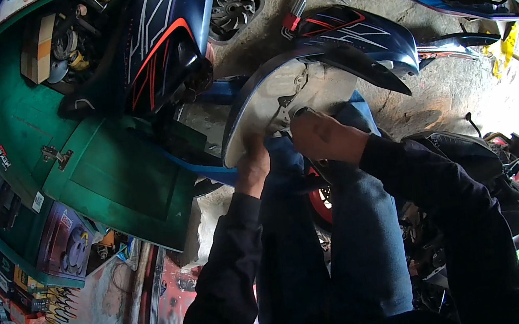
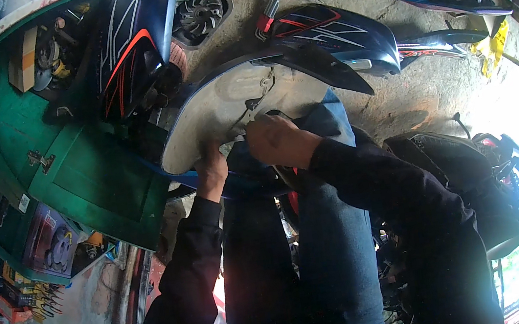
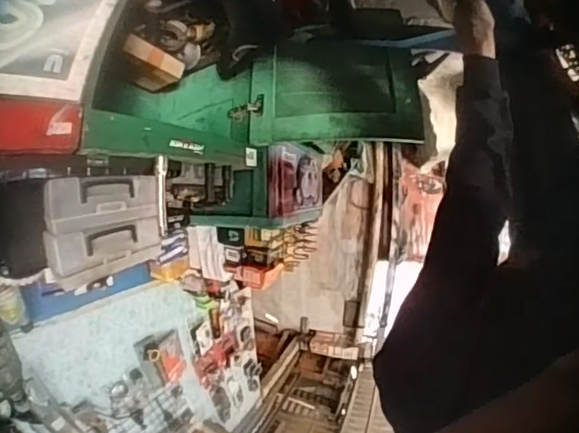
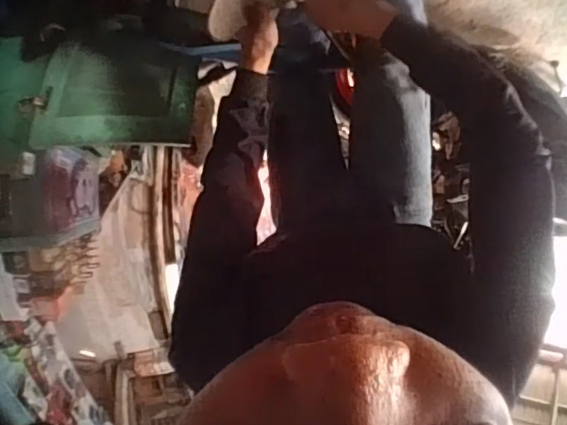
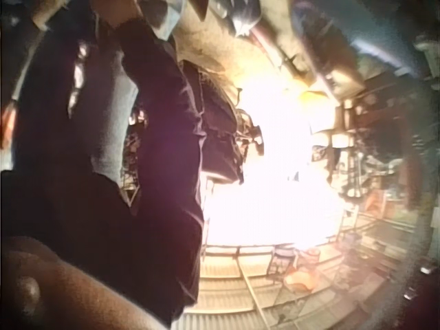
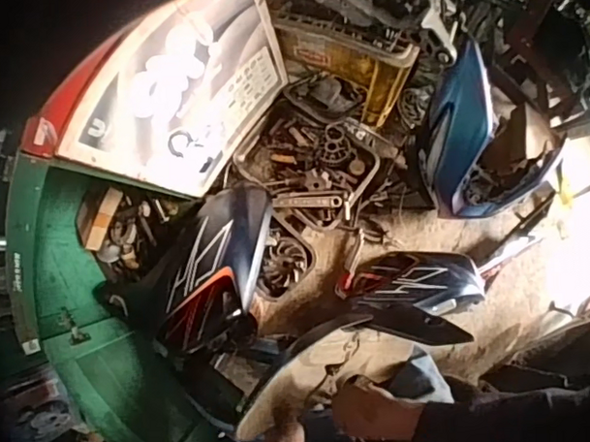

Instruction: The person uses a screwdriver to loosen screws from a motorcycle's front wheel area, removes the front mudguard, and then uses a power drill to detach a secondary rear fender component.

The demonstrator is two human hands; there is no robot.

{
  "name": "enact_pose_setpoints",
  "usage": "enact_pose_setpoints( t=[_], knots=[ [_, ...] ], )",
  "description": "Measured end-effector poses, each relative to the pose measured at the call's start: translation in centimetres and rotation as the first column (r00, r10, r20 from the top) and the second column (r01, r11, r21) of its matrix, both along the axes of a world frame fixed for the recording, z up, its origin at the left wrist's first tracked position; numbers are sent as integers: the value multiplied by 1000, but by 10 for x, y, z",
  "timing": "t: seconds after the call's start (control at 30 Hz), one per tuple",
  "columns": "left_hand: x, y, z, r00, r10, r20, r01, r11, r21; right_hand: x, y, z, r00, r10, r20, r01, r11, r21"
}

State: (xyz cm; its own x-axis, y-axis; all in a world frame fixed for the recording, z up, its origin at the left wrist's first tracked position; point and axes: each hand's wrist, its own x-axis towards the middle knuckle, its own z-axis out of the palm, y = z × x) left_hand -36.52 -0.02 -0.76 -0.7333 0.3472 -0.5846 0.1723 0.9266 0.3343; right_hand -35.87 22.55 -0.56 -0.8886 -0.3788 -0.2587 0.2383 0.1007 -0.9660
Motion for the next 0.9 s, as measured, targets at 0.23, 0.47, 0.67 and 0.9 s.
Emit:
enact_pose_setpoints(
  t=[0.23, 0.47, 0.67, 0.9],
  knots=[
    [-13, 13, 15, 982, -11, -187, 28, 996, 88, -58, -20, 11, 763, 554, 332, -641, 715, 279],
    [-6, -5, 1, 959, 144, -245, -107, 982, 158, -10, 12, -11, 787, 504, 357, -611, 718, 332],
    [-19, 12, 8, 992, 122, 14, -122, 992, -5, 3, 4, -48, 936, 346, 57, -280, 640, 716],
    [-29, 15, -8, 521, 782, 341, -853, 484, 193, -20, 17, -26, 951, 169, 259, -281, 824, 493]
  ],
)
